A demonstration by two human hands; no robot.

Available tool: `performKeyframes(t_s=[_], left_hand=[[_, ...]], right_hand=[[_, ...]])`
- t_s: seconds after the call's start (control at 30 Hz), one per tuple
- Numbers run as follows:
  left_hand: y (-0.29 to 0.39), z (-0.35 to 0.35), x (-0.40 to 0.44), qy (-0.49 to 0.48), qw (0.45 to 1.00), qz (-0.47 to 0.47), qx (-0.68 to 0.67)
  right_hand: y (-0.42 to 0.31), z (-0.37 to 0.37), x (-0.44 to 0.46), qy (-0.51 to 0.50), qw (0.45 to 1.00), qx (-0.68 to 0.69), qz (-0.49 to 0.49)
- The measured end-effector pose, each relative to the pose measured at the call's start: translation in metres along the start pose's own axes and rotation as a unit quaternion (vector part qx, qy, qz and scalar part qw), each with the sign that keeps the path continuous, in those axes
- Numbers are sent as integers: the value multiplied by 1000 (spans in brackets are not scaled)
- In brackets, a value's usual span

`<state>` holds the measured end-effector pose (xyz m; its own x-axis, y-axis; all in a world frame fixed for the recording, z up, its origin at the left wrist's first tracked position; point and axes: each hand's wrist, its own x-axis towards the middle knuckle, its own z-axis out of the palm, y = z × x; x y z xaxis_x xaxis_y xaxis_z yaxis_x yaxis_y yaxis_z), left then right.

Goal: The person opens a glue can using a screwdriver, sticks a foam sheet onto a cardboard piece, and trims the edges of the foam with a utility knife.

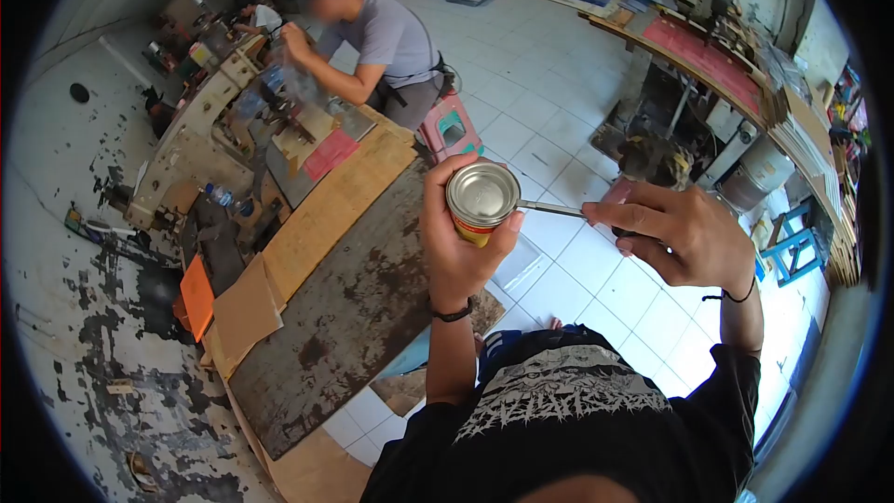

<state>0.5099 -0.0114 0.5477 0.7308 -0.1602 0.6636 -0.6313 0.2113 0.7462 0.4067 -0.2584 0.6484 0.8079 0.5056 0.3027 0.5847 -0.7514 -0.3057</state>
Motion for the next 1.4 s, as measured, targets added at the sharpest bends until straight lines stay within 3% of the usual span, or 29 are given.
performKeyframes(t_s=[0.13, 0.17, 0.27, 0.37, 0.53, 0.67, 0.77, 1.2, 1.4], left_hand=[[-12, 57, 2, -90, 988, 54, 116], [-17, 75, -1, -97, 991, 26, 90], [-9, 124, 5, -133, 982, 89, 97], [-21, 169, 10, -176, 979, 78, 72], [-42, 244, 11, -223, 974, -8, 32], [-64, 318, 9, -239, 971, 1, 12], [-78, 371, 2, -280, 959, -43, -28], [-108, 618, -16, -320, 929, -80, -166], [-88, 709, -18, -387, 902, -2, -193]], right_hand=[[25, -30, -58, -4, 998, -46, 47], [28, -40, -72, -11, 996, -51, 69], [38, -64, -109, -15, 993, -26, 112], [50, -74, -147, -10, 986, -34, 165], [78, -62, -206, 51, 967, 1, 251], [102, -52, -254, 126, 939, 33, 319], [123, -51, -289, 144, 917, 49, 368], [214, -102, -430, 257, 842, 64, 469], [208, -157, -493, 267, 805, 3, 530]])
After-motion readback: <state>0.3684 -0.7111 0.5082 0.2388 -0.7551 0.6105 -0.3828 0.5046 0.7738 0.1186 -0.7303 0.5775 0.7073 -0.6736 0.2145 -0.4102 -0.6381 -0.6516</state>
